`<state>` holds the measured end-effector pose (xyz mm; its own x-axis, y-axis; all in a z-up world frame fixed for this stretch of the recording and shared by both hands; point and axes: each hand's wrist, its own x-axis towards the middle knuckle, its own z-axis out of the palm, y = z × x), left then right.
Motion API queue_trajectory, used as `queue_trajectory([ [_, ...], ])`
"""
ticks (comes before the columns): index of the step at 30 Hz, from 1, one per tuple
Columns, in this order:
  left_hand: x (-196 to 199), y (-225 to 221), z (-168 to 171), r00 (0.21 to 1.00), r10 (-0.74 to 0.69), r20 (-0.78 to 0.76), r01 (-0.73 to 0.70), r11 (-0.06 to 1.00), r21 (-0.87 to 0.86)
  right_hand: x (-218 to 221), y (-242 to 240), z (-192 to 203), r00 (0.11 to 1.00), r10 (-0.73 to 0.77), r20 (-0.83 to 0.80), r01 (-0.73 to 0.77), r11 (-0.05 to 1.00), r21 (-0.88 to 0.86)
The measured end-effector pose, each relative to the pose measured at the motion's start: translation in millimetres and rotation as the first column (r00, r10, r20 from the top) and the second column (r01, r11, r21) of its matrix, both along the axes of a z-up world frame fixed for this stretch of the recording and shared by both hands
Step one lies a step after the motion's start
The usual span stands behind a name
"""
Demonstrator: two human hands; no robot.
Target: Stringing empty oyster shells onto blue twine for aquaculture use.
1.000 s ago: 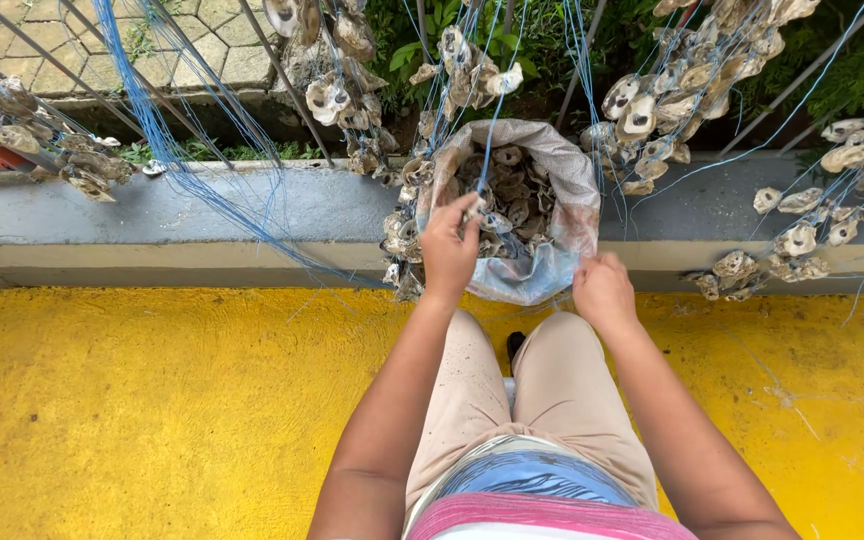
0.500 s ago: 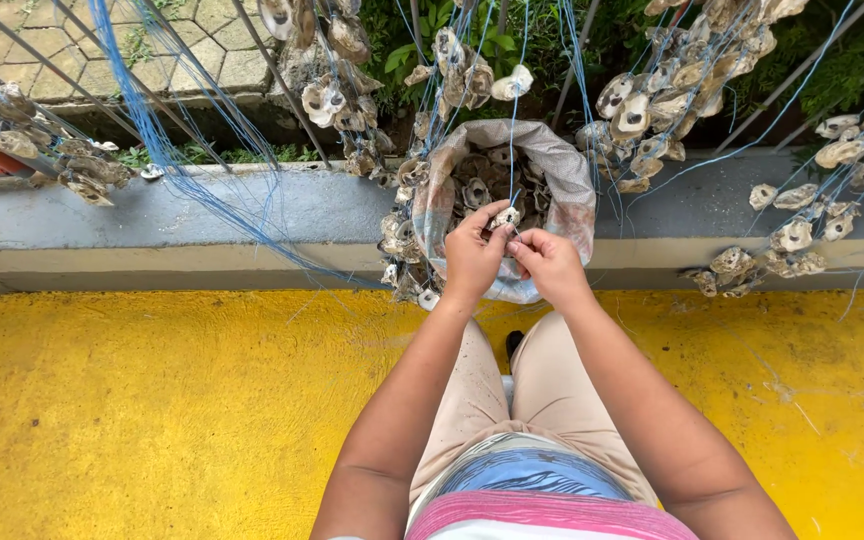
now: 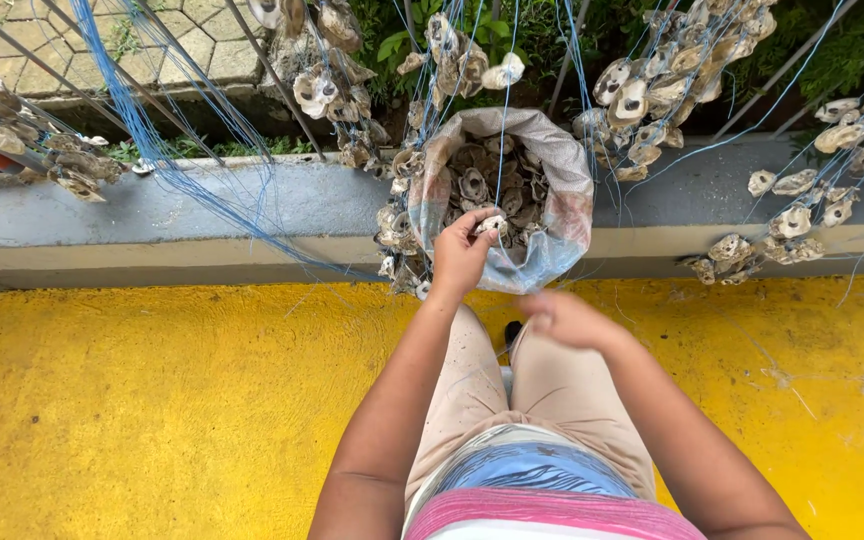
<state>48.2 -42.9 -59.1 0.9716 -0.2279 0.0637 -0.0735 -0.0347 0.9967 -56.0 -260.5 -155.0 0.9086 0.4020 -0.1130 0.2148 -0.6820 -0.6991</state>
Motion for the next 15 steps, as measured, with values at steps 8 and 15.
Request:
queue_trajectory([
  [8,-5,-8,9,0.9,0.118,0.42,-0.19,0.973,0.132,13,55,160,0.805,-0.369,-0.465,0.567,0.708,0.421],
  [15,-6,1,16,0.996,0.055,0.075,-0.051,0.997,-0.057,-16,20,108,0.991,-0.023,-0.13,0.083,0.876,0.474],
])
